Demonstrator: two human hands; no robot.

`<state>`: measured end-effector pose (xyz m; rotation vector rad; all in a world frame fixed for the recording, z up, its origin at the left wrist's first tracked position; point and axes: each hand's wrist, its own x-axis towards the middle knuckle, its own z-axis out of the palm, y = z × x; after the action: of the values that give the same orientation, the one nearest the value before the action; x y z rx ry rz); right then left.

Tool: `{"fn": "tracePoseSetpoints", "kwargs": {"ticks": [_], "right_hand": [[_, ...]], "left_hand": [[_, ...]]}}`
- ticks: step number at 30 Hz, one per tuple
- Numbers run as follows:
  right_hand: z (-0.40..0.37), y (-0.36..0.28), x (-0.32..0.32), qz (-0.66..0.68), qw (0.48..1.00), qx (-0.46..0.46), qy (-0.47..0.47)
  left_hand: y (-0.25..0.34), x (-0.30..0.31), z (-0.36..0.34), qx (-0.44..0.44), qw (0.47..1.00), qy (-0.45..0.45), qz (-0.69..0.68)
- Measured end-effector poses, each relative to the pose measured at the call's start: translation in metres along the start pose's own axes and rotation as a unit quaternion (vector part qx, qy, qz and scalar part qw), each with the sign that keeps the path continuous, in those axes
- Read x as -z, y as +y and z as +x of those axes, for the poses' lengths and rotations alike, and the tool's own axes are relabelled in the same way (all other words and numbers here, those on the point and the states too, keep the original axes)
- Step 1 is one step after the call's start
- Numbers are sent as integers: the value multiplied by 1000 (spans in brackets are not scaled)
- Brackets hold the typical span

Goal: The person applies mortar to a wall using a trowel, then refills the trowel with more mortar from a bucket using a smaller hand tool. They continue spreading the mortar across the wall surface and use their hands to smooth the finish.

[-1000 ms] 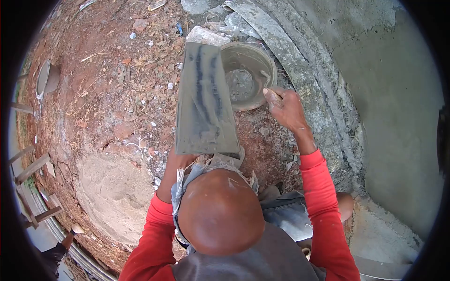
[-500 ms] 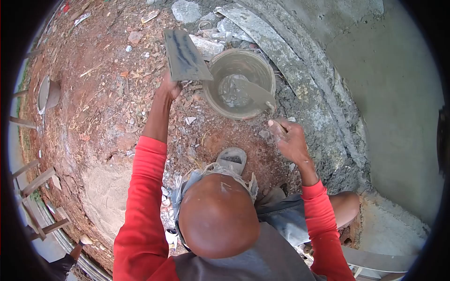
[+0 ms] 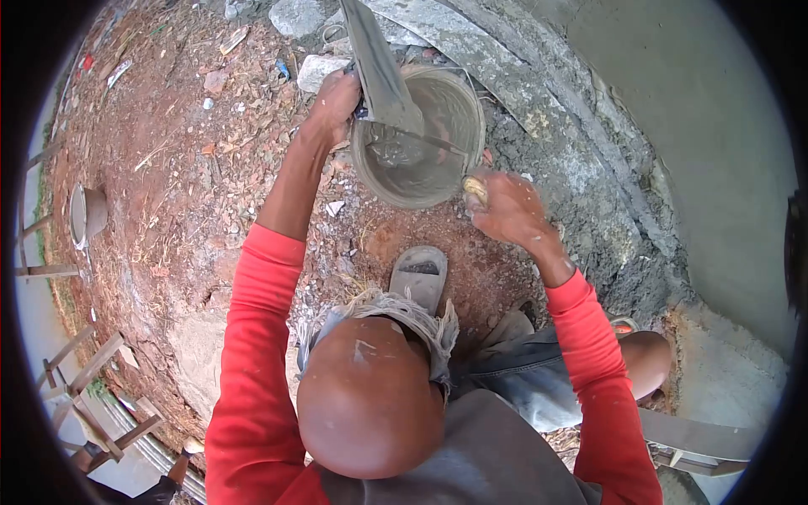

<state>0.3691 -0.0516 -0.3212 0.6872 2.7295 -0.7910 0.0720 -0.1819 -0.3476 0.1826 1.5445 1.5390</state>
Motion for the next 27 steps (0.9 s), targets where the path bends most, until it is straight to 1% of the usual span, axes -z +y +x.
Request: {"fn": "tracePoseSetpoints", "kwargs": {"ticks": [2,4,5,8,11,14,17,20,21,23,26,27], "right_hand": [[26,7,-19,-66,998,16,7],[49,2,-29,-37,996,54,62],[53,-2,-36,-24,993,70,88],[57,-30,-73,-139,983,93,75],[22,-24,-118,-264,939,169,139],[20,4,-85,-269,946,158,89],[42,2,-82,-250,939,112,208],[29,-21,-97,-255,942,134,174],[22,-13,-99,-259,944,136,151],[7,16,-98,-275,944,147,105],[-11,18,-67,-233,954,96,160],[-18,17,-68,-226,950,120,176]], "left_hand": [[-5,0,1,-23,1000,-6,18],[-11,0,5,-62,998,-8,27],[-14,-2,5,-61,998,7,0],[-17,-10,6,-53,998,0,26],[-23,-8,21,-49,998,10,36],[-23,-22,20,-66,997,34,30],[-17,-48,18,-81,994,51,44],[-19,-54,30,-71,993,56,80],[-21,-50,35,-73,992,60,90],[-19,-50,30,-72,994,49,65],[-18,-64,30,-49,997,54,40],[-18,-69,28,-39,997,63,35]]}}
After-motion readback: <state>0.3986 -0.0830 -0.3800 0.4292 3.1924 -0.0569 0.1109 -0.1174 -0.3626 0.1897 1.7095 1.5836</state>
